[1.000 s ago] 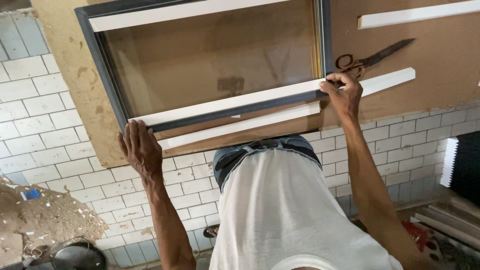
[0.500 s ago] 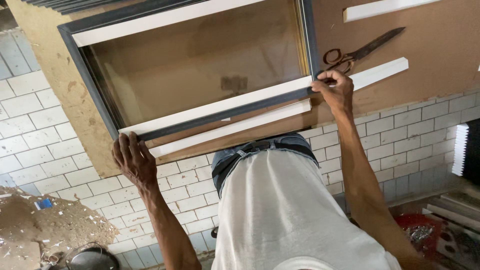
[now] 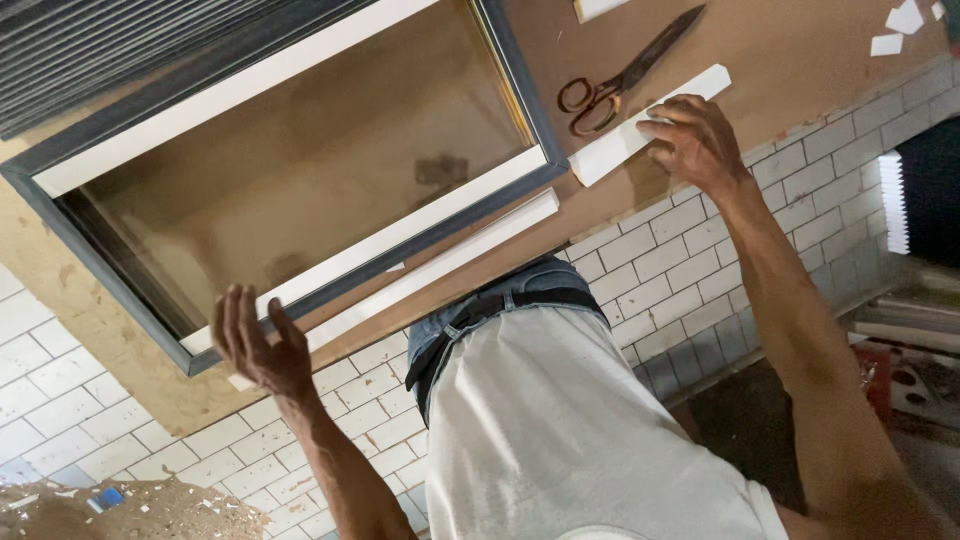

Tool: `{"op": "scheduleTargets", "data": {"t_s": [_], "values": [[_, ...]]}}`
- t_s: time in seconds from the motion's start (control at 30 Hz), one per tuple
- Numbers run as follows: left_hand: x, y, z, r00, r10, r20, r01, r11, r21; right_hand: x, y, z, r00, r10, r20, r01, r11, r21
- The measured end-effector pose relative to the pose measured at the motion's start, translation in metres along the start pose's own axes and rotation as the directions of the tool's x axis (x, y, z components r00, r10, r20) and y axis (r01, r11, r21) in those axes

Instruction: The person cuts white plastic strips with a utility knife, then places them along the edges of a window frame and secures them with tape. They repeat this process for multiple frames, stacking the completed units.

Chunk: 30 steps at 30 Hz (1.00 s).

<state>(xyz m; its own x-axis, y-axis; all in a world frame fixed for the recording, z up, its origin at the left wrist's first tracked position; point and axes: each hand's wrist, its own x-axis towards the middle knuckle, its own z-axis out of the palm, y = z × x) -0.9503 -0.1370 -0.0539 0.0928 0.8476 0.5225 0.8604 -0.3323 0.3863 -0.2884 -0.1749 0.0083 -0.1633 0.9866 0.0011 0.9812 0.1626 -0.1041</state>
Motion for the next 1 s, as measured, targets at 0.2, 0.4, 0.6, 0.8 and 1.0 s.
{"op": "scheduleTargets", "data": {"t_s": [0.2,0.4,0.6,0.8,1.0], "values": [[0.025,0.084,0.039,0.983,0.140,0.121,-0.123,0.983,-0.135,0.007,0.010,0.012,0.998,-0.059,-0.006,0.059,0.998,0.022],[0.057,0.162,0.041,0.969,0.195,0.154,-0.140,0.941,-0.307,0.010,0.020,0.008,0.990,-0.143,-0.007,0.143,0.990,-0.008],[0.071,0.210,0.041,0.951,0.242,0.192,-0.139,0.891,-0.431,0.010,0.015,-0.007,0.970,-0.229,-0.077,0.224,0.972,-0.069],[0.068,0.227,0.045,0.942,0.252,0.221,-0.096,0.834,-0.544,0.006,0.003,-0.023,0.983,-0.181,-0.012,0.181,0.983,0.002],[0.064,0.245,0.065,0.818,0.043,0.573,0.446,0.581,-0.681,0.001,-0.025,-0.042,0.993,0.044,0.106,-0.095,0.833,0.544]]}}
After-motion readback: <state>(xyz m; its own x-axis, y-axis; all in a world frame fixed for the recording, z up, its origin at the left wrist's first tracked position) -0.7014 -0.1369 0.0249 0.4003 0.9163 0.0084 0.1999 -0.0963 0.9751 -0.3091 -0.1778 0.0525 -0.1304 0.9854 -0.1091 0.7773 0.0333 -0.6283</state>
